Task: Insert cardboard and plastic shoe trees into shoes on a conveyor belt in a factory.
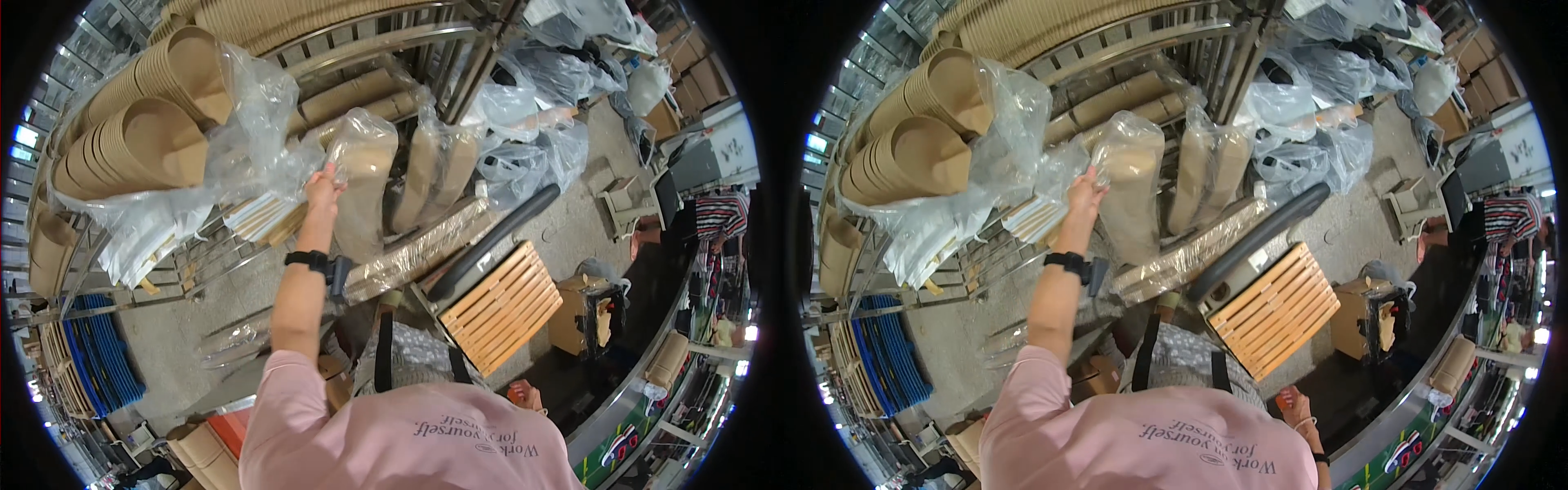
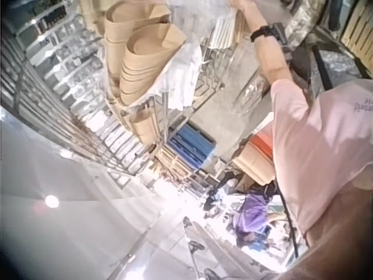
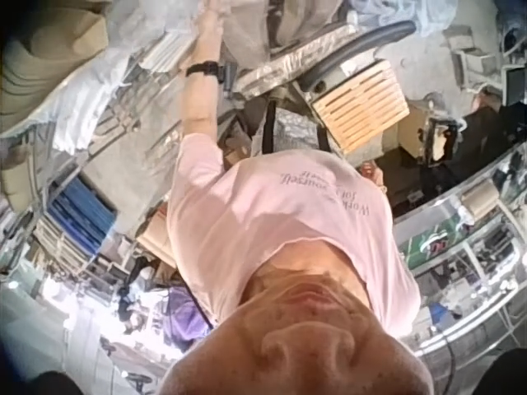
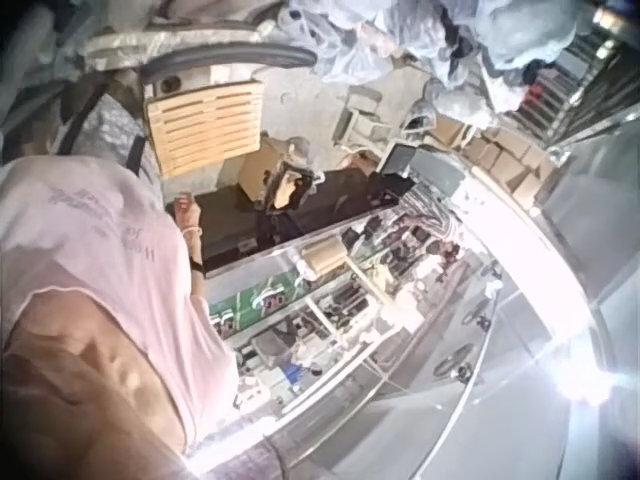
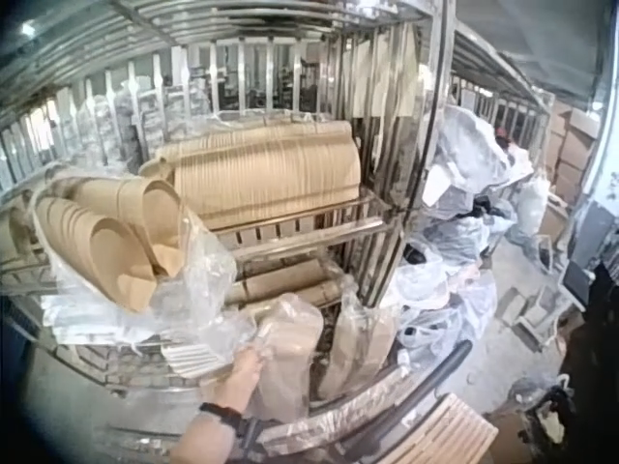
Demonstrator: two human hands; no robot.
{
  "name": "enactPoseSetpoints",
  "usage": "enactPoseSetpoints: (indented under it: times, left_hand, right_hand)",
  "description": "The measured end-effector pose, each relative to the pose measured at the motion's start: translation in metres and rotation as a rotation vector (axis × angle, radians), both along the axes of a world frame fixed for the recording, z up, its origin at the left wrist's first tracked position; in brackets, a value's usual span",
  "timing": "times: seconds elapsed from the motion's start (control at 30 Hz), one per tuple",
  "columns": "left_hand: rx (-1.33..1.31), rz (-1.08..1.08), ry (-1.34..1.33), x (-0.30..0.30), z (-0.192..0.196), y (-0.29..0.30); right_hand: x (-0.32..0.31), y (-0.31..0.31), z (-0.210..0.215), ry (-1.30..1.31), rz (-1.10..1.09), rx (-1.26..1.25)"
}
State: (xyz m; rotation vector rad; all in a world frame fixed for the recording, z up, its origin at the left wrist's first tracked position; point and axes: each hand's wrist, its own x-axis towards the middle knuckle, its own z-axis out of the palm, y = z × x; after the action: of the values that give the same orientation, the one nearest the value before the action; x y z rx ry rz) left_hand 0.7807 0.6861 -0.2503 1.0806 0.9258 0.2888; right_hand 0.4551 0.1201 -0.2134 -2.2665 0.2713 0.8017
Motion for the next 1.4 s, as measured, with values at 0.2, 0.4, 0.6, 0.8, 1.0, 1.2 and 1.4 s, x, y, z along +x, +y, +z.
enactPoseSetpoints:
  times: [0.2,0.4,0.6,0.8,1.0,1.2,1.4]
  left_hand:
    - [0.279,-0.382,0.099,0.067,-0.047,0.005]
    - [0.265,-0.397,0.102,0.052,-0.055,0.001]
    - [1.1,-0.171,0.12,0.048,-0.09,0.093]
    - [0.978,-0.223,0.052,-0.022,-0.157,0.134]
    - [0.972,-0.197,0.036,-0.059,-0.163,0.312]
    - [0.89,-0.238,-0.029,-0.096,-0.217,0.33]
    - [0.849,-0.245,-0.108,-0.093,-0.237,0.356]
  right_hand:
    - [-0.027,-0.017,-0.016,-0.033,-0.044,-0.012]
    - [-0.042,-0.016,-0.003,0.145,-0.208,-0.11]
    - [-0.029,-0.003,-0.006,0.171,-0.089,-0.167]
    - [-0.015,0.018,0.029,0.166,-0.13,-0.238]
    - [-0.001,-0.016,-0.007,0.454,-0.15,-0.107]
    - [0.034,-0.003,0.015,0.371,0.002,-0.252]
    - [0.095,0.031,0.032,0.193,0.014,-0.293]
